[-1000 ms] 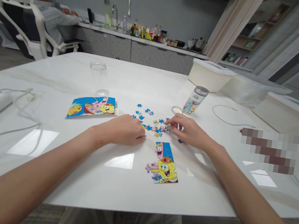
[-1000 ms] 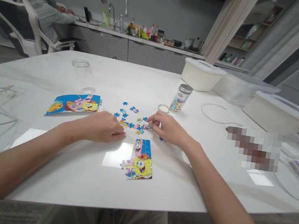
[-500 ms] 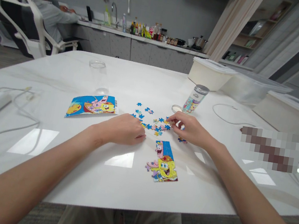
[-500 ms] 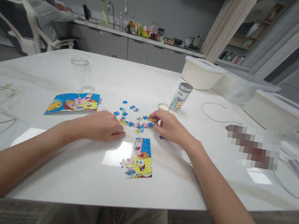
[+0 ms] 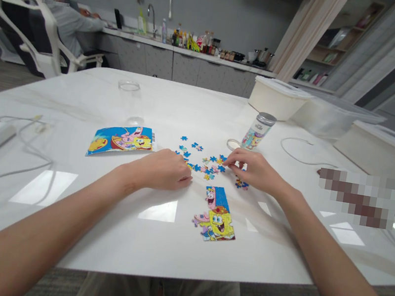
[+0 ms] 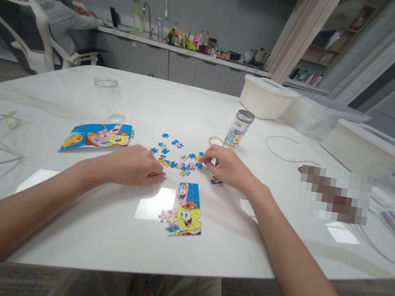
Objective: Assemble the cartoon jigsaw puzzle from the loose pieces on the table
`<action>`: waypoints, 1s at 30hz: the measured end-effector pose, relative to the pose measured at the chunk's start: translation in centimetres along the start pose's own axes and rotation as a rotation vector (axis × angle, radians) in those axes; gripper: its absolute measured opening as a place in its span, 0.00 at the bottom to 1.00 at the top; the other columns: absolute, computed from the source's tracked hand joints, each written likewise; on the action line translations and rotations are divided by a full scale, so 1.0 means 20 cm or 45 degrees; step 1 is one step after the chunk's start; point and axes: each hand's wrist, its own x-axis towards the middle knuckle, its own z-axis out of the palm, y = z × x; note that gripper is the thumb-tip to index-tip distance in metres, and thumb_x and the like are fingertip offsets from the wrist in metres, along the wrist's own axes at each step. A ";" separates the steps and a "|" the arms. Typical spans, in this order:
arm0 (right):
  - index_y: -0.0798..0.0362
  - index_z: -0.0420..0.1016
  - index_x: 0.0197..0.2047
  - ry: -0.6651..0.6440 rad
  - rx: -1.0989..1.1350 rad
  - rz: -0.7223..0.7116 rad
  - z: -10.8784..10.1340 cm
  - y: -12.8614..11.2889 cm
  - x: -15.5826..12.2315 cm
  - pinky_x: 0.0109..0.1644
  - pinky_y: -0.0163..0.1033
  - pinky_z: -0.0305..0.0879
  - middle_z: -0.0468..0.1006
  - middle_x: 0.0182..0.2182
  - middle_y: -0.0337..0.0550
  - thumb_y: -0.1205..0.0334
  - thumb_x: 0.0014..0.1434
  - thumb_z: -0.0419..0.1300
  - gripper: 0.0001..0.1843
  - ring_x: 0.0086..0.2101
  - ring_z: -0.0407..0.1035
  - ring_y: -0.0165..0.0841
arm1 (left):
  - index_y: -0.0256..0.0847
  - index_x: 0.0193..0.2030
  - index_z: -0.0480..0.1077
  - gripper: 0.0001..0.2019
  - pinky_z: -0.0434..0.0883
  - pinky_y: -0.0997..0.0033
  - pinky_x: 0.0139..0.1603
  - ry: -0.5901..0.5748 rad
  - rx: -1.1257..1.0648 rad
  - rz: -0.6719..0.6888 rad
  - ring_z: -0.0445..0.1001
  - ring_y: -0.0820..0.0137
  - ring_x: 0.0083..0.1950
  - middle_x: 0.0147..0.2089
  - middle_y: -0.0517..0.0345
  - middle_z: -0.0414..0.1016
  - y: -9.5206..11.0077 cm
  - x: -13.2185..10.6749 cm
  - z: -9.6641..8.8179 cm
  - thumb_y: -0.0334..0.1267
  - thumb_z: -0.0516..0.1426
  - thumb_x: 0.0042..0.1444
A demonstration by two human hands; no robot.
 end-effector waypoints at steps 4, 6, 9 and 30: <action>0.52 0.78 0.35 -0.027 -0.001 0.108 -0.02 0.02 -0.01 0.37 0.37 0.68 0.81 0.32 0.42 0.70 0.55 0.57 0.09 0.31 0.72 0.30 | 0.40 0.24 0.72 0.21 0.49 0.66 0.23 -0.044 0.058 -0.029 0.60 0.73 0.20 0.22 0.54 0.70 0.00 0.00 -0.02 0.40 0.47 0.64; 0.52 0.80 0.33 -0.056 -0.015 0.104 -0.04 0.03 -0.02 0.40 0.39 0.69 0.81 0.34 0.42 0.68 0.55 0.59 0.08 0.34 0.74 0.32 | 0.40 0.26 0.73 0.20 0.50 0.67 0.24 -0.049 0.092 -0.041 0.62 0.72 0.21 0.23 0.53 0.72 -0.01 0.00 -0.02 0.40 0.46 0.64; 0.50 0.83 0.33 -0.209 -0.007 0.084 -0.07 0.04 -0.03 0.44 0.40 0.69 0.79 0.40 0.45 0.62 0.56 0.62 0.07 0.36 0.74 0.33 | 0.40 0.27 0.74 0.20 0.52 0.68 0.25 -0.055 0.148 -0.108 0.66 0.71 0.22 0.24 0.52 0.73 -0.06 -0.01 -0.03 0.37 0.45 0.63; 0.52 0.82 0.40 -0.224 0.056 0.137 -0.10 0.07 -0.04 0.40 0.39 0.68 0.79 0.39 0.46 0.62 0.60 0.58 0.11 0.35 0.73 0.33 | 0.36 0.32 0.76 0.22 0.66 0.65 0.31 -0.133 0.230 -0.497 0.78 0.56 0.33 0.29 0.43 0.78 -0.22 -0.09 -0.05 0.40 0.42 0.63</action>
